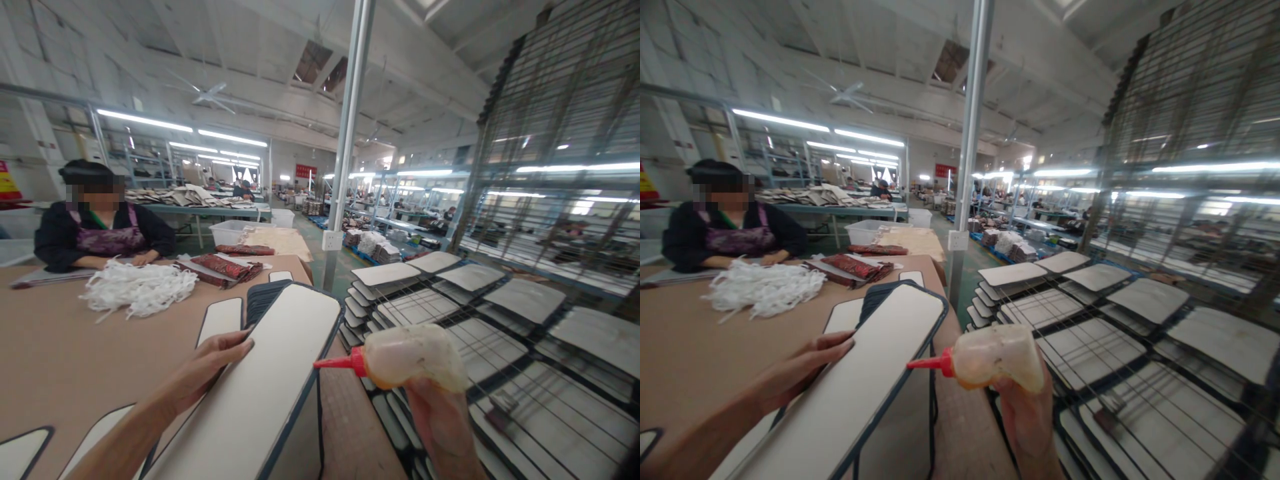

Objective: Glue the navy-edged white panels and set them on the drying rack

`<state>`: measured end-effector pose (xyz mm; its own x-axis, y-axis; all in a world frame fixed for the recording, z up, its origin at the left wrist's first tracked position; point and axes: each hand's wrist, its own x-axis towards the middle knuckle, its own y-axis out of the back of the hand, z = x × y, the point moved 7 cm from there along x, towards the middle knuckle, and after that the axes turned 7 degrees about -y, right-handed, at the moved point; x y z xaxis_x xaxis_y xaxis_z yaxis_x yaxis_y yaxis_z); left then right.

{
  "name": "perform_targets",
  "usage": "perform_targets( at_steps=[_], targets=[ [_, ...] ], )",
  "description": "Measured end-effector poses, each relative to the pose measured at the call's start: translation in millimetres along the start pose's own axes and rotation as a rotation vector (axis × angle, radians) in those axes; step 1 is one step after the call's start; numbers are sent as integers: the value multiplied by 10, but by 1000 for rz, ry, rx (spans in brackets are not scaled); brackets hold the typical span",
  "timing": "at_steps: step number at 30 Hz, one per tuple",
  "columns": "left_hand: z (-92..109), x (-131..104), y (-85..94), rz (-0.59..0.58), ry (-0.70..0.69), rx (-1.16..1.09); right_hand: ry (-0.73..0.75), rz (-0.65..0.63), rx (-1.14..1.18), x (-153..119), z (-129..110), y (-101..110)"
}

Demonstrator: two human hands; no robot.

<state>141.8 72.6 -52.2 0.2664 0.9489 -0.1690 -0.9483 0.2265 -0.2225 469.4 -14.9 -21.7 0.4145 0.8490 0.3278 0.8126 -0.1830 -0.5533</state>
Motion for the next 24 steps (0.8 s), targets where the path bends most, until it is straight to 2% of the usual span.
perform_targets(
  at_steps=[3,8,18,24],
  targets=[
    [4,22,-30,-16,-10,17,-14,-11,17,-19,8,-29],
    [34,29,-74,32,-26,15,-26,-17,-16,-17,32,-43],
    [100,57,-157,-23,-50,36,-63,-42,-39,-38,110,-1],
    [142,62,-157,-23,-60,35,-105,-222,-36,-60,182,36]
  ],
)
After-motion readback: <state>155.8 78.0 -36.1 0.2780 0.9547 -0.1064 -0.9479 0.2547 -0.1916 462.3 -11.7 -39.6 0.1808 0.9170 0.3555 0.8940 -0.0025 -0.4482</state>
